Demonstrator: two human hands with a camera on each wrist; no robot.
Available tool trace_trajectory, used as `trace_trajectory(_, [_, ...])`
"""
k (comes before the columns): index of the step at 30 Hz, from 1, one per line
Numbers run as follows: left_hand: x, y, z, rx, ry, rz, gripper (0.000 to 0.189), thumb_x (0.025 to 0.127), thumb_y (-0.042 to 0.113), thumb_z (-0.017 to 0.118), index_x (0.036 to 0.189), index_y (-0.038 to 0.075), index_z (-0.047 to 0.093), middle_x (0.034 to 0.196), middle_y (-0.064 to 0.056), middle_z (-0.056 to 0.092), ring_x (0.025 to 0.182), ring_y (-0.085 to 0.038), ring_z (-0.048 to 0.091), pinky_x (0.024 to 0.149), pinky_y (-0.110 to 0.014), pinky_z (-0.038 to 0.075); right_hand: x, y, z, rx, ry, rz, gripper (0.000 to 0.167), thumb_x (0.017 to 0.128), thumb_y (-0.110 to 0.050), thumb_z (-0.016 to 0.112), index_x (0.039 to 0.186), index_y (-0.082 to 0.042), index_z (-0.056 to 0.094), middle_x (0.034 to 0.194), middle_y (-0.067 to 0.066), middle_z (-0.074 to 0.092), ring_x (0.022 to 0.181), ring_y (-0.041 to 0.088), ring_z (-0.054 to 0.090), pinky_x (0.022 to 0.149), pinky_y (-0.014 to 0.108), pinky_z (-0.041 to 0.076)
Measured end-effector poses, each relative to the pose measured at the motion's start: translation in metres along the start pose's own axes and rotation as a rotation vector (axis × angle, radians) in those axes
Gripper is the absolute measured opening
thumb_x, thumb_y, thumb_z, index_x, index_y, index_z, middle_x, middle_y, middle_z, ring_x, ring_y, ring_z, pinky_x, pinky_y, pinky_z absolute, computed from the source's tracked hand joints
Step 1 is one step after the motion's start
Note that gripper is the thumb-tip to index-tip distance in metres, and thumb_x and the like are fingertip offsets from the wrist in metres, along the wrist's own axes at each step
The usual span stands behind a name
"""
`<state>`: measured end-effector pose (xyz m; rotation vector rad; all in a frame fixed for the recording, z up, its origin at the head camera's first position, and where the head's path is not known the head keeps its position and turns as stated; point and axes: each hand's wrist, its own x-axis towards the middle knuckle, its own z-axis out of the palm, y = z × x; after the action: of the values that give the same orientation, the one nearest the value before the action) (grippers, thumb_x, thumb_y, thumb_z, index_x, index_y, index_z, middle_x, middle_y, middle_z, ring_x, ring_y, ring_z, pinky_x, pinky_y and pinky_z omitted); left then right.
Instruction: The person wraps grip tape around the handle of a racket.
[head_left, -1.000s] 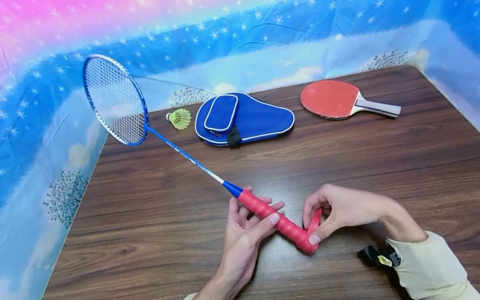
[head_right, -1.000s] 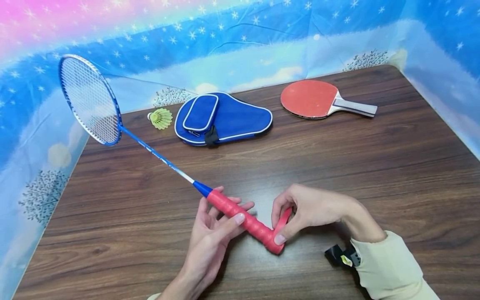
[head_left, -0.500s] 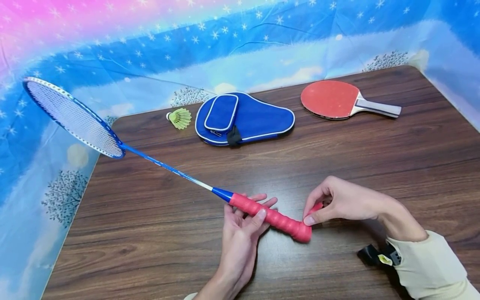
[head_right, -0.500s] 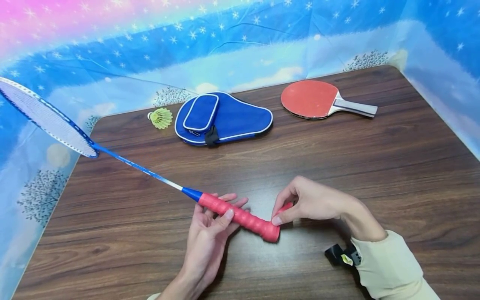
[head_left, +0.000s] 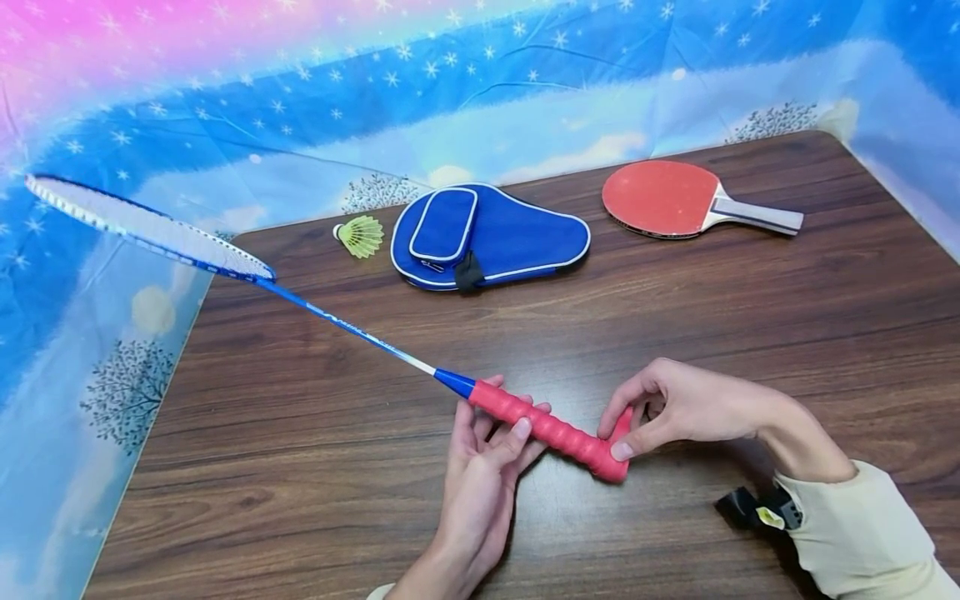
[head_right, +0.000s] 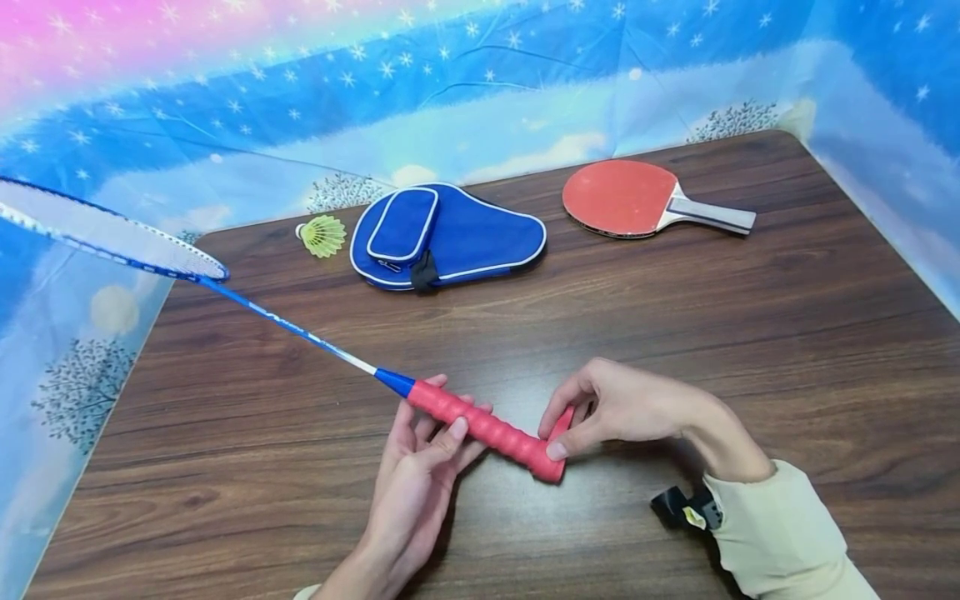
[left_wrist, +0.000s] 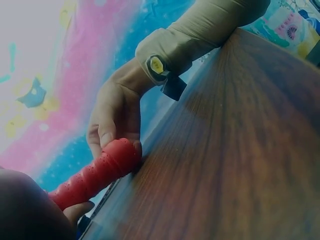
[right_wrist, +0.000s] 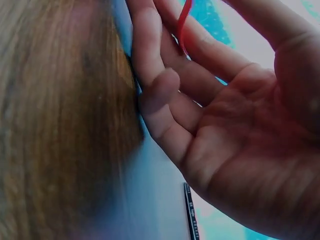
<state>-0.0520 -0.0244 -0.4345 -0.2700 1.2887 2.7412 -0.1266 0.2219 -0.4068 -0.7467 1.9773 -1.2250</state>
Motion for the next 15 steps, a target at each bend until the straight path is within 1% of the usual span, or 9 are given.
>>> trace_trajectory(4, [-0.0002,-0.0006,-0.0002,-0.019,-0.031,0.013,0.058,0.092,-0.01,0.056,0.143,0.005,0.032,0.127,-0.026,0.05,0.118,-0.042,0.056,0.095,-0.051,0.048,-0.0011,0.0004,-0.0001,0.001,0.01,0.005,0.018,0.084,-0.025,0.079,0.099,-0.018,0.074,0.084,0.003,0.071,0.068,0.015,0.061,0.057,0.025,0.049])
trace_trajectory(8, [0.0002,-0.0011,-0.0001,-0.002,-0.05,0.011,0.064,0.09,-0.005,0.062,0.142,0.006,0.026,0.134,-0.026,0.049,0.118,-0.042,0.056,0.091,-0.053,0.05,0.0001,0.0014,0.0008,0.003,0.017,0.006,0.019,0.081,-0.026,0.082,0.094,-0.016,0.072,0.081,0.004,0.069,0.064,0.012,0.057,0.055,0.024,0.047])
trace_trajectory(12, [0.0005,-0.0031,0.0002,0.032,-0.045,0.009,0.069,0.088,-0.003,0.069,0.141,0.007,0.026,0.134,-0.024,0.05,0.116,-0.042,0.058,0.086,-0.055,0.052,0.0019,0.0029,0.0033,-0.007,0.014,0.001,0.021,0.079,-0.027,0.084,0.089,-0.015,0.07,0.078,0.003,0.066,0.061,0.01,0.053,0.052,0.023,0.044])
trace_trajectory(15, [0.0012,-0.004,0.0001,0.038,-0.027,0.016,0.069,0.087,-0.005,0.069,0.14,0.006,0.027,0.133,-0.025,0.051,0.114,-0.042,0.059,0.084,-0.054,0.053,0.0024,0.0027,0.0032,-0.017,0.012,-0.017,0.018,0.08,-0.027,0.082,0.088,-0.016,0.07,0.078,0.001,0.067,0.062,0.009,0.053,0.053,0.023,0.044])
